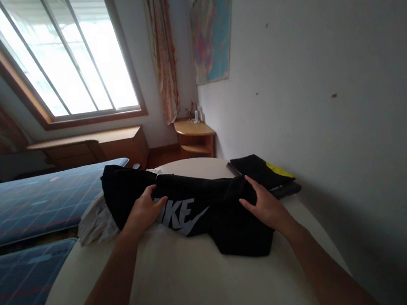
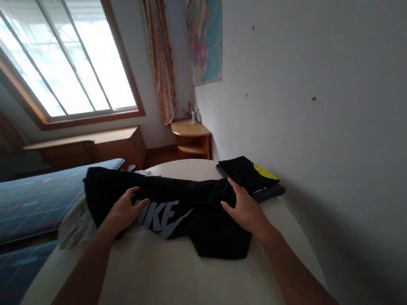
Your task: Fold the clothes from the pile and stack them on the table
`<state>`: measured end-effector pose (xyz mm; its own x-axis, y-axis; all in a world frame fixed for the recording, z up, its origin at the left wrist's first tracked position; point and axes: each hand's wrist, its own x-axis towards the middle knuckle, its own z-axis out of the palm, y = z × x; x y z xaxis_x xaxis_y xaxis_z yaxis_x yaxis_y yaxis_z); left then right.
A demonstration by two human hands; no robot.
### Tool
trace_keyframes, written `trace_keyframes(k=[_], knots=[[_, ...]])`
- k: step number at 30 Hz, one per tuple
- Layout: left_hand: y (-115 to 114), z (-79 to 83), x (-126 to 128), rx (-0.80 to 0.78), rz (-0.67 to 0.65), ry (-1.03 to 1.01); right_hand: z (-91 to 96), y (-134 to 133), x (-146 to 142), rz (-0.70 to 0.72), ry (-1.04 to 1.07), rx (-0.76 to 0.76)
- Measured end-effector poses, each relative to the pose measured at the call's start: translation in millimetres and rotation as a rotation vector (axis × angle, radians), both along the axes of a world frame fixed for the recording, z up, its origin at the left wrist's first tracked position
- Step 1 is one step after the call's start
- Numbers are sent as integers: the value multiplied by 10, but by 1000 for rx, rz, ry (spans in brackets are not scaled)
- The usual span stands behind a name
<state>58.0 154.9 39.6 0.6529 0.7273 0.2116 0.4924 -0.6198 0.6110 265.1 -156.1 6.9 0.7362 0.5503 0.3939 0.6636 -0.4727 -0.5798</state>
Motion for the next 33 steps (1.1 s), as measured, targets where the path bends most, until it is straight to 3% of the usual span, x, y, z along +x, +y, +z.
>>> trace_keyframes(k=[4,7,10,15,19,22,26,29,33], knots=[[-79,110,-132,131,50,352,48,-109,-130,28,111,-422],[-107,140,-158,154,-13,425,97,-167,-150,89,135,-554],[-83,160,-127,176,-26,261,136,-145,-102,45,106,-414],[43,225,-95,145,149,-193,122,-83,106,-160,6,110],[125,193,-97,89,217,-254,32,-110,297,-220,97,421],[126,122,-51,118,143,-275,-21,-129,379,-203,218,553],[93,16,22,161,-43,-319,-43,-129,395,-163,183,576],[87,-44,36,103,-145,-267,-71,-112,359,-129,35,438],[91,-60,23,36,-167,-179,-122,-62,273,-50,-156,252]])
